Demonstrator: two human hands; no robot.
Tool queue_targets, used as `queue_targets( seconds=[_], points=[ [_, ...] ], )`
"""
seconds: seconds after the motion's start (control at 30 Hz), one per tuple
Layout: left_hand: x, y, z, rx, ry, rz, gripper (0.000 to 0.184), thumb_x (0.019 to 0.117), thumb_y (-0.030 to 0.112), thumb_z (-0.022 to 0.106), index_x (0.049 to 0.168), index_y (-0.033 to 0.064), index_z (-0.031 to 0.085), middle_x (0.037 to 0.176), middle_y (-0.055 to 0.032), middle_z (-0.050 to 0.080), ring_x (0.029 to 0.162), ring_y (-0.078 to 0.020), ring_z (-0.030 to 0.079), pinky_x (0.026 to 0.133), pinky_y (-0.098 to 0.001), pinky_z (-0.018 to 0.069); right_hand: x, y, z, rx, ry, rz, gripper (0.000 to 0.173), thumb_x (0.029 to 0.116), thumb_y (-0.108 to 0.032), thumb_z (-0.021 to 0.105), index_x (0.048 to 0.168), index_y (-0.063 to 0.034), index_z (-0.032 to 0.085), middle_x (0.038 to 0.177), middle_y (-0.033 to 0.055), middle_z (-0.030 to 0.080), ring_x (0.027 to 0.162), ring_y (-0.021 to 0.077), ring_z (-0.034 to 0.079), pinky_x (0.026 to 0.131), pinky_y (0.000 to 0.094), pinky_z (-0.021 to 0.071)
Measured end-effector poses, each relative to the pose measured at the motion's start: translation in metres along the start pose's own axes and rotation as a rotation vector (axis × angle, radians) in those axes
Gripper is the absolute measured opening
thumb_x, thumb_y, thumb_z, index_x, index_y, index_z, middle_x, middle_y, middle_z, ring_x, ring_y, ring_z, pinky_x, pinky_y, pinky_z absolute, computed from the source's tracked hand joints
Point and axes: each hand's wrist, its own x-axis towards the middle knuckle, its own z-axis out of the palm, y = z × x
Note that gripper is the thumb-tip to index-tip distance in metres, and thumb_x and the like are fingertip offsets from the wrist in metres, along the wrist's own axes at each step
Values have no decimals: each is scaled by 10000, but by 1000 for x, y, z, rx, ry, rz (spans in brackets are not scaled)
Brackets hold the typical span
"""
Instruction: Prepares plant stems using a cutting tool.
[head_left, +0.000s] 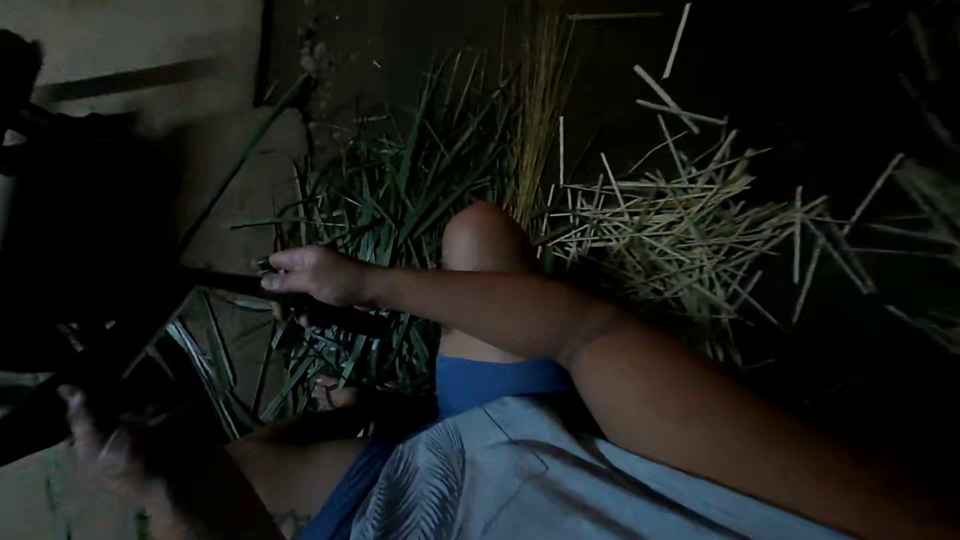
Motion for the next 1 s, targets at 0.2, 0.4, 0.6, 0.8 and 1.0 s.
queue_targets(
  seconds=[0.2,0.4,0.6,0.8,1.0],
  points=[
    [4,44,210,-4,564,-562,330,1100,178,449,1399,43,423,1212,-99,632,1089,-185,666,966,-381,567,3,-8,-6,88,29,42,325,1123,-237,445,1301,23,527,862,124,648,546,134,586,487,254,527],
    [-23,34,218,-170,292,-728,331,1120,307,344,1183,104,599,1124,-39,713,1072,-165,695,944,-360,581,12,-18,-24,48,118,62,290,1114,-243,470,1134,36,545,842,104,646,569,112,592,503,241,524],
    [-54,77,196,839,-238,-86,233,1030,90,566,1219,9,676,1275,-88,679,1171,-194,649,991,-374,553,13,-35,-45,-13,128,73,263,1108,-252,480,1146,-1,548,827,80,652,549,120,602,486,244,541],
    [-41,88,145,1170,-223,-284,384,1071,262,547,1401,67,551,1232,-105,671,1025,-140,679,871,-325,583,7,-37,-50,13,134,60,250,1107,-261,479,1140,-19,535,817,93,646,559,145,617,495,260,554],
    [-46,88,156,1065,-152,-382,223,1059,174,565,1223,54,658,942,-54,686,736,-86,640,668,-269,562,3,-34,-41,-26,97,27,242,1117,-252,451,1094,-28,540,788,84,639,558,138,611,488,250,542]
  ],
)
